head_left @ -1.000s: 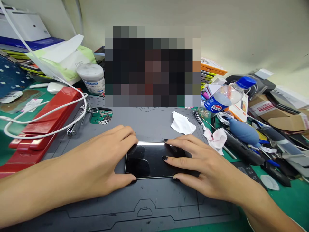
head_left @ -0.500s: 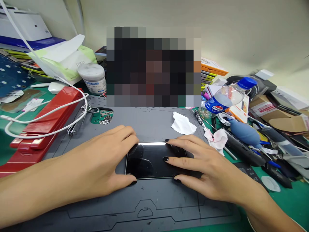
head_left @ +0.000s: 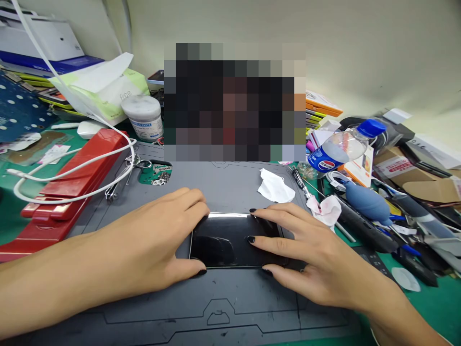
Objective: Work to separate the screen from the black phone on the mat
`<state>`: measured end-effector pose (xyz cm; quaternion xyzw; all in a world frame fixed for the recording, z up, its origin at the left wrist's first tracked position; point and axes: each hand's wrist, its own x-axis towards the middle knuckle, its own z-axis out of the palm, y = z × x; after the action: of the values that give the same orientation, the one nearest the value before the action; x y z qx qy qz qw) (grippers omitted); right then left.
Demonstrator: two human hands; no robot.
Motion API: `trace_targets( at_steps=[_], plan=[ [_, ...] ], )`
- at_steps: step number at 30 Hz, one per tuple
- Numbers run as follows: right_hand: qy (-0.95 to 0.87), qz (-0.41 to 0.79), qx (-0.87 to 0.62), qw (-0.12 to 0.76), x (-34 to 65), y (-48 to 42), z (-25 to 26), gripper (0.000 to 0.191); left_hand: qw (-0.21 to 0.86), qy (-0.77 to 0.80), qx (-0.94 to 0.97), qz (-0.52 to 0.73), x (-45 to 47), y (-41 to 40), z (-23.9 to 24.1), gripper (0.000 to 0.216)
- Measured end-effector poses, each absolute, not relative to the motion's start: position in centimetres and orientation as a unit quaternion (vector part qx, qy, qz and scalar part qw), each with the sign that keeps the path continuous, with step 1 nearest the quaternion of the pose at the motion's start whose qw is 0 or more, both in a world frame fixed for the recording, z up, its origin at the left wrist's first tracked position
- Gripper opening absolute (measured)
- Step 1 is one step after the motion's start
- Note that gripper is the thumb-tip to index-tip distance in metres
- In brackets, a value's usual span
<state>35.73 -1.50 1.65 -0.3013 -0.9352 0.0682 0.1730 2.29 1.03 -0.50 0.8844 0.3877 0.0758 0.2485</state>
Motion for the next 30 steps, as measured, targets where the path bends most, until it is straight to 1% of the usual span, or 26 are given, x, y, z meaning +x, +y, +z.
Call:
trace_targets(
  at_steps=[13,21,25,30],
  plan=[
    [-0.935,0.081,-0.304,0.166,35.8,-1.4,1.6,0.023,0.254,0.416,0.872,0.041,2.5,1.0,0.3,0.035],
    [-0.935,0.080,-0.311,0.152,35.8,-1.7,1.3,0.023,0.249,0.412,0.876,0.029,2.5,1.1,0.5,0.032],
    [-0.935,0.079,-0.312,0.152,35.8,-1.7,1.3,0.024,0.238,0.404,0.882,0.043,2.2,1.1,0.4,0.035],
    [-0.934,0.083,-0.313,0.147,35.7,-1.7,1.3,0.024,0.218,0.398,0.886,0.094,1.9,0.5,-1.1,0.042]
  ],
)
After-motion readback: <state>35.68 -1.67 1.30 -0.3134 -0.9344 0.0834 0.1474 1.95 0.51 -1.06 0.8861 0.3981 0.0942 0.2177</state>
